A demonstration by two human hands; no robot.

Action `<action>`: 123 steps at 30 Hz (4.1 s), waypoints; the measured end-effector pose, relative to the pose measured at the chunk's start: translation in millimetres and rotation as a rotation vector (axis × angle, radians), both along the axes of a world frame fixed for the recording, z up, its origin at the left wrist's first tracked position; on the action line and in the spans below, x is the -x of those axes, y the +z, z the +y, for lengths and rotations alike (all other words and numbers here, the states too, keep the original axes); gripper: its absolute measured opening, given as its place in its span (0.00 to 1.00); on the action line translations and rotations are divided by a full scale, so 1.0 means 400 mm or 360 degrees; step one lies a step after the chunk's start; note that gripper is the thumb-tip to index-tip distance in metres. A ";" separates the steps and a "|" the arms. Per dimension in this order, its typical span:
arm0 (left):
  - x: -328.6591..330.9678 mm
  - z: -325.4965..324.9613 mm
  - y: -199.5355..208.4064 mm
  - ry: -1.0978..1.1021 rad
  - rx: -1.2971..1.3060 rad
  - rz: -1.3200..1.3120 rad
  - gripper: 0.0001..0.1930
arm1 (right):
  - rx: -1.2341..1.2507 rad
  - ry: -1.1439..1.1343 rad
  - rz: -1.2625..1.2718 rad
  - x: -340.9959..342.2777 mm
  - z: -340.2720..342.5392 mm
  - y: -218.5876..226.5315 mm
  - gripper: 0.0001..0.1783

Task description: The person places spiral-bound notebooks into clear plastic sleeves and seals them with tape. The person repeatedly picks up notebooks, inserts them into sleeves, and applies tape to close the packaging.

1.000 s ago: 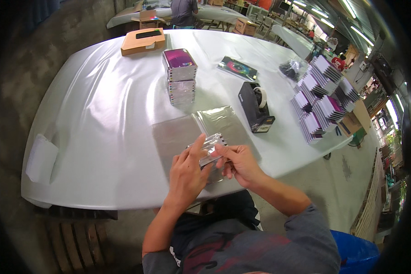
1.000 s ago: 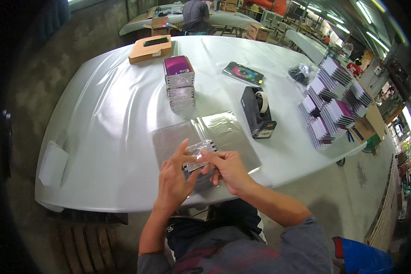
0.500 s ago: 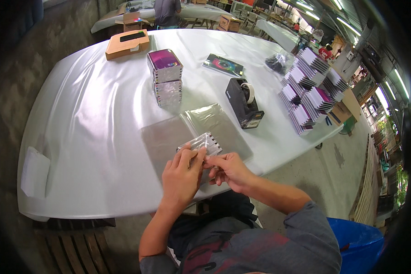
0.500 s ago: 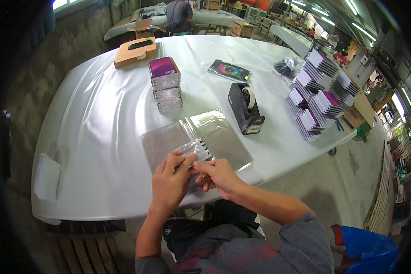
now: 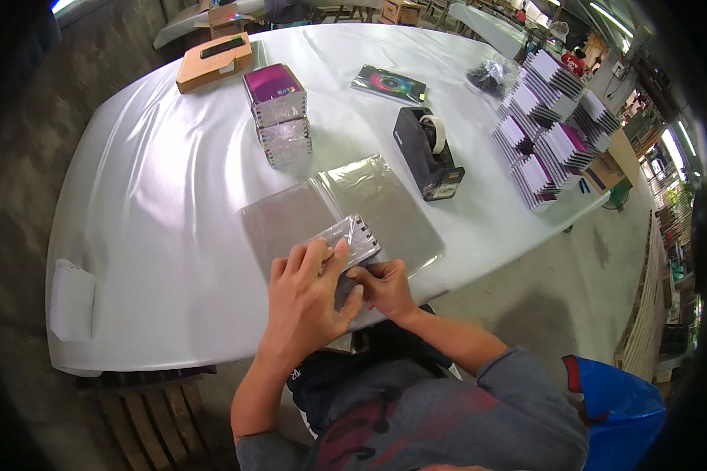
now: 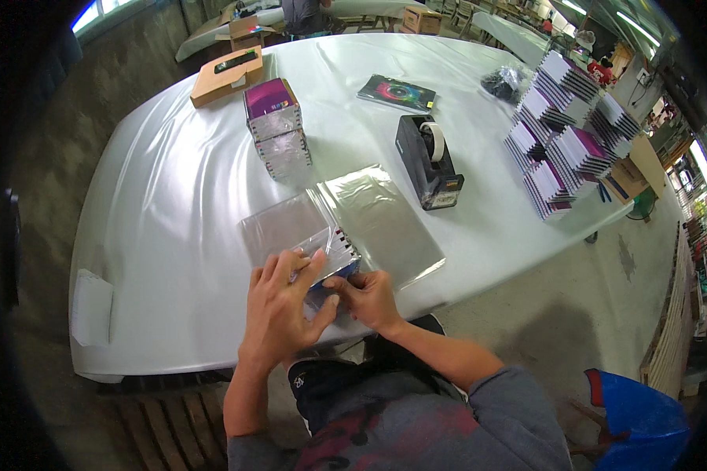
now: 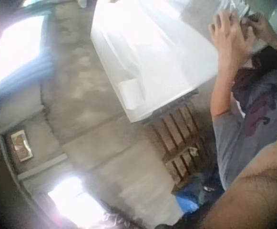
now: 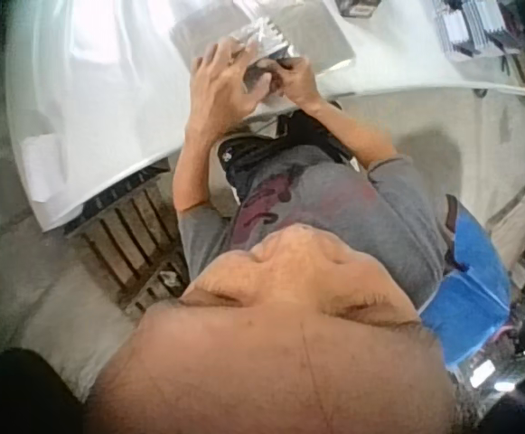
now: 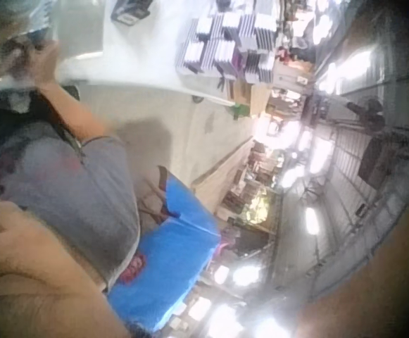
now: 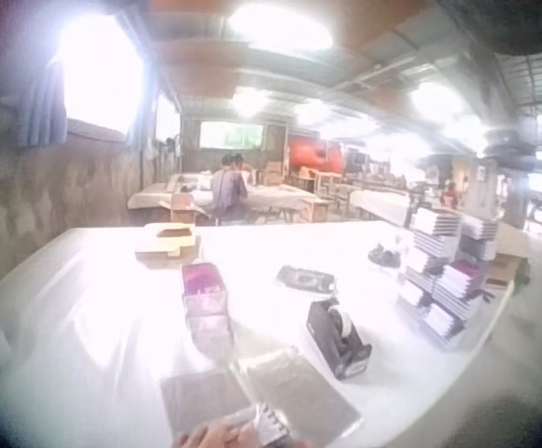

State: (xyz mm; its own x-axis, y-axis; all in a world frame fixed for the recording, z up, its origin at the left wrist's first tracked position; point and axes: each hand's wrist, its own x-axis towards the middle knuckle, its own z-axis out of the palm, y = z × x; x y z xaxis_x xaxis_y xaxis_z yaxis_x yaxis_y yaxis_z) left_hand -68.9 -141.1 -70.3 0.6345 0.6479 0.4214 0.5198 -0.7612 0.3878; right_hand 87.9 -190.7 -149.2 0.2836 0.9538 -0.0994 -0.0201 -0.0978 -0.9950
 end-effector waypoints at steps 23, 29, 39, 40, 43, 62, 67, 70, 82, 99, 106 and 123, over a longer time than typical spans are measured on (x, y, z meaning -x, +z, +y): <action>-0.215 0.437 0.377 0.0610 -0.1475 0.0235 0.45 | -0.0514 0.0215 -0.1063 -0.190 -0.064 -0.114 0.07; -0.200 0.678 0.095 0.1043 -0.1864 0.0649 0.32 | -0.0599 0.0298 -0.1119 -0.190 -0.060 -0.108 0.06; -0.241 0.539 0.066 0.0880 -0.0675 -0.0031 0.44 | -0.0585 0.0279 -0.1142 -0.197 -0.070 -0.116 0.06; -0.237 0.531 0.092 0.0935 -0.0546 -0.0078 0.41 | -0.0576 0.0265 -0.1151 -0.192 -0.070 -0.116 0.06; -0.138 0.691 -0.008 0.0606 -0.0530 -0.0543 0.39 | -0.0545 0.0291 -0.1156 -0.170 -0.078 -0.112 0.05; -0.181 0.732 -0.192 -0.0105 0.0704 -0.1731 0.38 | -0.0591 0.0398 0.0187 -0.199 0.703 0.106 0.52; -0.192 0.698 -0.168 0.0093 0.0698 -0.1702 0.34 | -0.0795 0.0362 0.0369 -0.107 0.768 0.049 0.51; -0.184 0.675 -0.163 0.0207 0.0608 -0.1824 0.30 | -0.0850 0.0124 0.0279 -0.062 0.750 0.034 0.42; -0.178 0.668 -0.178 0.0000 0.0502 -0.1721 0.37 | -0.0861 0.0167 0.0099 -0.096 0.725 0.032 0.43; -0.116 0.689 -0.275 0.0462 0.0907 -0.1202 0.48 | -0.0633 0.0424 -0.1104 -0.257 0.591 0.081 0.54; 0.098 0.597 -0.206 0.0804 0.0104 -0.0838 0.43 | -0.0638 0.0330 -0.1718 -0.555 0.054 0.309 0.47; 0.094 0.146 -0.136 0.0782 0.0168 -0.0313 0.39 | -0.0141 -0.1439 -0.3337 -1.077 -0.099 0.197 0.55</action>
